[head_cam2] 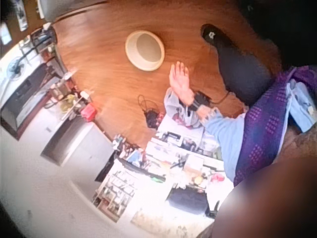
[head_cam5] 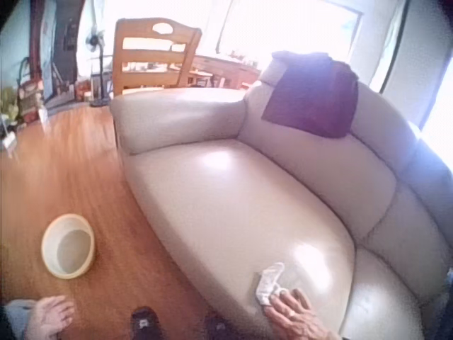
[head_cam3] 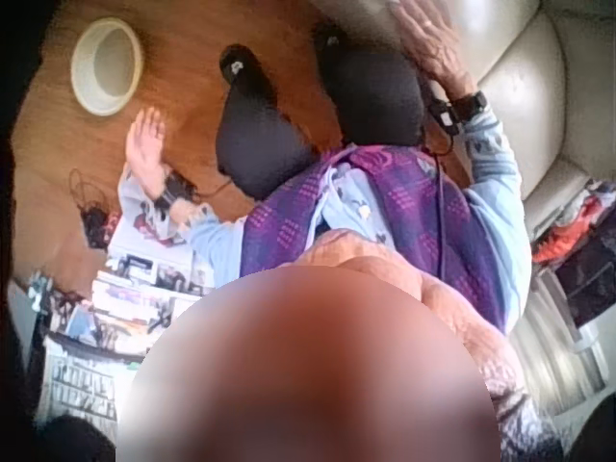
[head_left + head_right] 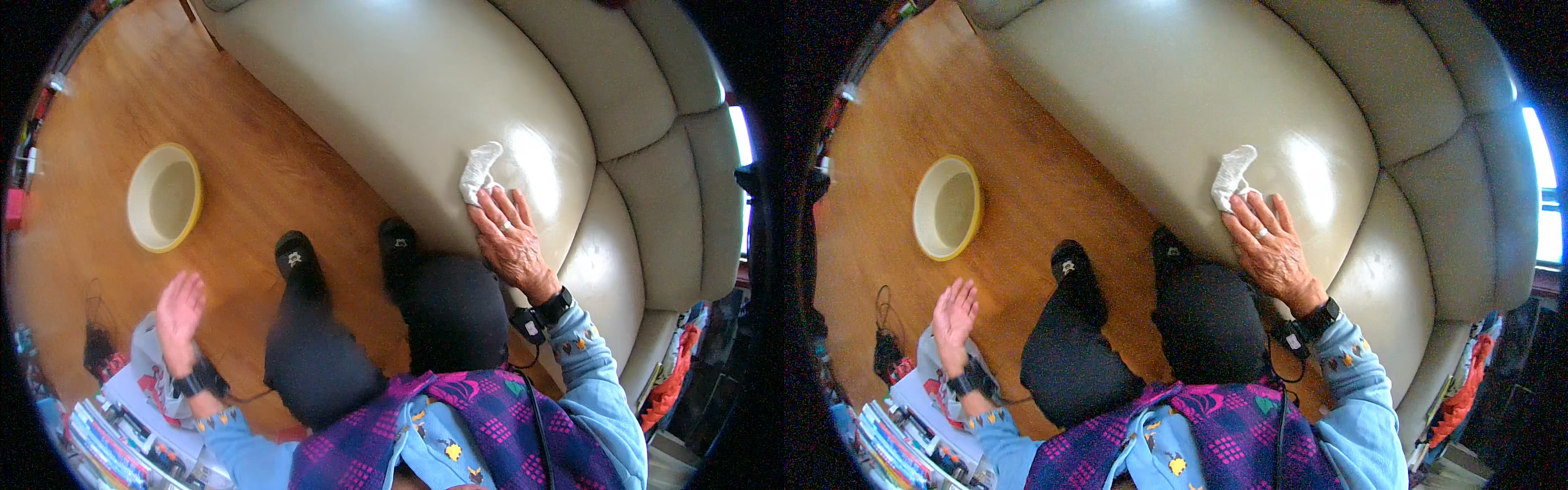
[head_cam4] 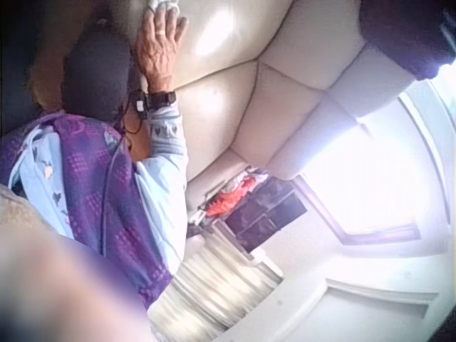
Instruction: The person wipes the surface of a beige leather sofa with a white cloth, repeatedly dipping the cloth into a yellow bucket of water and continuing to wipe different sections of the seat and backrest.
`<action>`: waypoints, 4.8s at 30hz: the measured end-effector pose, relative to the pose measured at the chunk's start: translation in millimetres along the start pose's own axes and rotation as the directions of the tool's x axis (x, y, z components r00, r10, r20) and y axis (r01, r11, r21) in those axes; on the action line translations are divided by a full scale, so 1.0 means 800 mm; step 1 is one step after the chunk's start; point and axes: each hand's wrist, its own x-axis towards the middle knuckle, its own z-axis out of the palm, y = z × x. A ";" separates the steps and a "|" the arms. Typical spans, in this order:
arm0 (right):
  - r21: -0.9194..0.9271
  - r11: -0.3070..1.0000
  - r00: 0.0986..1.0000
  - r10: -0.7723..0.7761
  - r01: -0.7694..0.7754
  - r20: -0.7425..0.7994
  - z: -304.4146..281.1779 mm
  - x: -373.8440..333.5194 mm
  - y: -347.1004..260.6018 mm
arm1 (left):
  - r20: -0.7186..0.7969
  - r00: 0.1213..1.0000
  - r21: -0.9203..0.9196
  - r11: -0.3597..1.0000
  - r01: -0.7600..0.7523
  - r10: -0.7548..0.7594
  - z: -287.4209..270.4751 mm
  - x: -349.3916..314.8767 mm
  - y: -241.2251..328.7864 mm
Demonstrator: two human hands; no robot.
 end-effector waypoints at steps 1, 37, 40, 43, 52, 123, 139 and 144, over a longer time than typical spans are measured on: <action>0.021 1.000 1.000 -0.004 0.004 0.001 -0.001 0.000 0.002 | 0.010 0.999 0.038 0.999 -0.038 0.037 0.020 -0.047 0.015; 0.024 0.832 0.790 0.535 -0.555 -0.298 0.041 -0.062 -0.010 | 0.102 0.957 0.620 0.770 0.153 -0.272 0.171 0.034 -0.173; -0.019 0.699 0.673 0.680 -0.714 -0.292 0.041 -0.081 -0.003 | 0.030 0.840 0.810 0.506 0.297 -0.541 0.077 0.062 -0.253; 0.011 0.631 0.596 0.738 -0.776 -0.316 0.039 -0.098 0.005 | 0.035 0.662 0.885 0.331 0.326 -0.748 0.005 0.094 -0.308; -0.047 0.441 0.438 0.865 -0.896 -0.247 0.036 -0.132 0.017 | 0.039 0.442 0.854 0.259 0.450 -0.896 -0.045 0.135 -0.360; -0.092 0.226 0.244 0.896 -0.970 -0.372 0.068 -0.149 0.009 | 0.466 0.581 0.170 -0.577 -0.799 -0.667 0.381 0.047 0.165; -0.006 0.308 0.295 0.905 -0.951 -0.307 0.024 -0.126 0.000 | 0.568 0.133 -0.001 -0.162 -0.987 -0.812 0.510 0.045 0.108; 0.532 0.287 0.137 0.943 -0.796 -0.304 -0.012 -0.033 -0.014 | 0.610 -0.073 -0.093 0.019 -0.995 -0.789 0.533 0.041 0.089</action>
